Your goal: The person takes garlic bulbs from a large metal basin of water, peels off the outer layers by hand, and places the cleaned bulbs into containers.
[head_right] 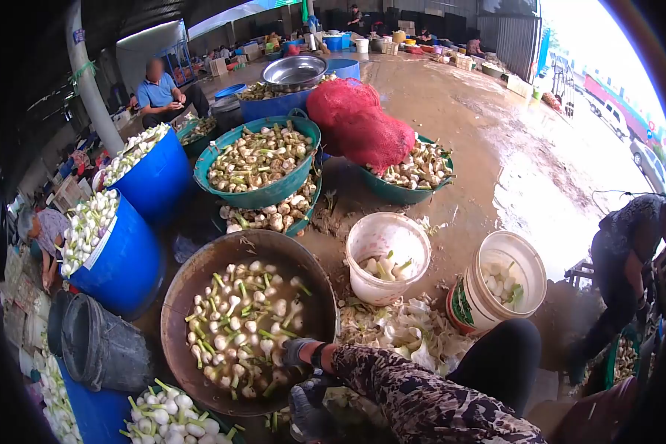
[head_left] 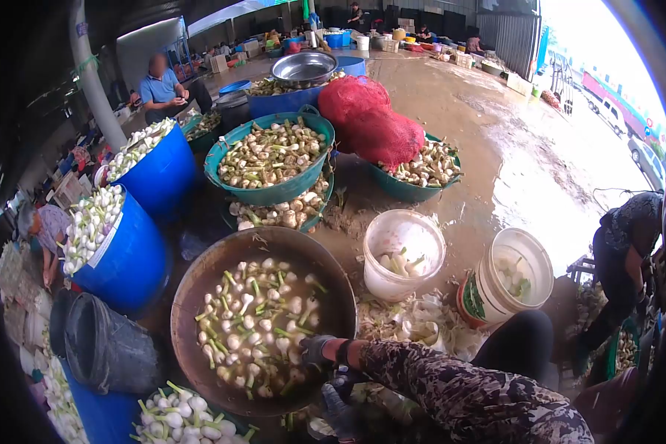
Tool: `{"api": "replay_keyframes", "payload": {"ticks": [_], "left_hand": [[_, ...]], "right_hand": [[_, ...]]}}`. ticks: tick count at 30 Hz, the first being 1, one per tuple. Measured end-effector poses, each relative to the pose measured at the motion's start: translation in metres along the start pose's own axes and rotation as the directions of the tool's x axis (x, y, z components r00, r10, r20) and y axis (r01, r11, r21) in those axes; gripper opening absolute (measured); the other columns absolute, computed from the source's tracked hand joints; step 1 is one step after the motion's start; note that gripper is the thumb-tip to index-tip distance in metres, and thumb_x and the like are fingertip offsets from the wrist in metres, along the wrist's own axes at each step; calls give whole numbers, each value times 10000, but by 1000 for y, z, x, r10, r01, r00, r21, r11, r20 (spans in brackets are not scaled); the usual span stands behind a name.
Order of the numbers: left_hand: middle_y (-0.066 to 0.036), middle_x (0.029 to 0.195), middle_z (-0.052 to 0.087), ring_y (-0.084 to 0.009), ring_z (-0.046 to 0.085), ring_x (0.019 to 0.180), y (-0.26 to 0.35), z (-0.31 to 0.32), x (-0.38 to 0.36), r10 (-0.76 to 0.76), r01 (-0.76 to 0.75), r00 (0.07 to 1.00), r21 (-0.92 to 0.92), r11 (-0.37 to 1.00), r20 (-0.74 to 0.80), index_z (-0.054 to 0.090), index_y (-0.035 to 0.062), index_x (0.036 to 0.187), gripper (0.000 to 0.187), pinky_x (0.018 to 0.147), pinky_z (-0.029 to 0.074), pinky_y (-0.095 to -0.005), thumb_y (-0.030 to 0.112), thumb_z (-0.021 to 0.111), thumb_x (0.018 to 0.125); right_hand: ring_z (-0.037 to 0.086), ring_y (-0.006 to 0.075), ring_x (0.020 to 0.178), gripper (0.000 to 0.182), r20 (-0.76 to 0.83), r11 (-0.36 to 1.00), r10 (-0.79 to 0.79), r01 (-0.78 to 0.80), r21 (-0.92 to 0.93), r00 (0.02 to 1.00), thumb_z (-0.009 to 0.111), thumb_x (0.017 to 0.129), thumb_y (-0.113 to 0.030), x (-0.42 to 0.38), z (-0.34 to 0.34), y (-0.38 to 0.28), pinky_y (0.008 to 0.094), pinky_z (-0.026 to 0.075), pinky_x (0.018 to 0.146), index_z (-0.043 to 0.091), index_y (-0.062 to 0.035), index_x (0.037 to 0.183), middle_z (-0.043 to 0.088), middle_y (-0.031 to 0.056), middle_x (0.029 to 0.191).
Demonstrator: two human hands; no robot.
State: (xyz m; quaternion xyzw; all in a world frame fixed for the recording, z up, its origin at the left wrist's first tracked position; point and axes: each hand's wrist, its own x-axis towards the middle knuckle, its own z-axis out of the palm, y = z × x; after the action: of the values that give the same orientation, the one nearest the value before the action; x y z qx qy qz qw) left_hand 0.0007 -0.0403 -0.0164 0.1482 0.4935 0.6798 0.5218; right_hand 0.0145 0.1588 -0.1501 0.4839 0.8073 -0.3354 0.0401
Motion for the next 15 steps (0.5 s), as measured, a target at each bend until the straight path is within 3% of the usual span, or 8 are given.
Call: {"api": "replay_keyframes", "payload": {"ticks": [3,7,8,9,15], "left_hand": [[-53,908,603,-147,560,803,7,-5,-2,-14,19,997,59,998,-80,581,36,995,232,740,494,-296,253,499,983],[-60,938,604,-153,563,821,15,-4,-2,-20,31,992,85,996,-127,571,36,1041,236,743,494,-299,252,497,982],[-61,945,604,-155,564,826,16,-4,-1,-20,33,991,91,995,-136,569,36,1052,238,743,495,-299,251,496,982],[-63,953,604,-156,565,830,18,-5,-1,-21,34,990,95,995,-139,566,36,1064,241,744,495,-300,251,495,982],[-73,999,606,-165,569,857,27,-6,2,9,17,983,138,990,-186,551,36,1133,268,747,496,-303,249,491,982]], "right_hand": [[626,308,1059,447,239,977,-170,195,-88,956,641,787,-411,50,82,4,404,503,880,674,-119,1124,660,116,1151],[604,264,1120,390,359,963,52,49,-267,932,614,817,-405,5,27,-54,398,481,923,696,-143,1095,647,85,1196],[607,268,1108,358,213,977,1,45,-209,977,651,791,-362,43,81,-30,401,474,933,701,-170,1090,661,93,1163],[607,268,1108,358,208,977,-2,46,-206,978,651,791,-362,45,79,-32,401,474,933,701,-170,1090,661,93,1163],[598,323,1096,404,419,992,-43,89,-91,907,715,735,-297,-3,14,-47,407,475,930,685,-174,1119,634,146,1170]]}}
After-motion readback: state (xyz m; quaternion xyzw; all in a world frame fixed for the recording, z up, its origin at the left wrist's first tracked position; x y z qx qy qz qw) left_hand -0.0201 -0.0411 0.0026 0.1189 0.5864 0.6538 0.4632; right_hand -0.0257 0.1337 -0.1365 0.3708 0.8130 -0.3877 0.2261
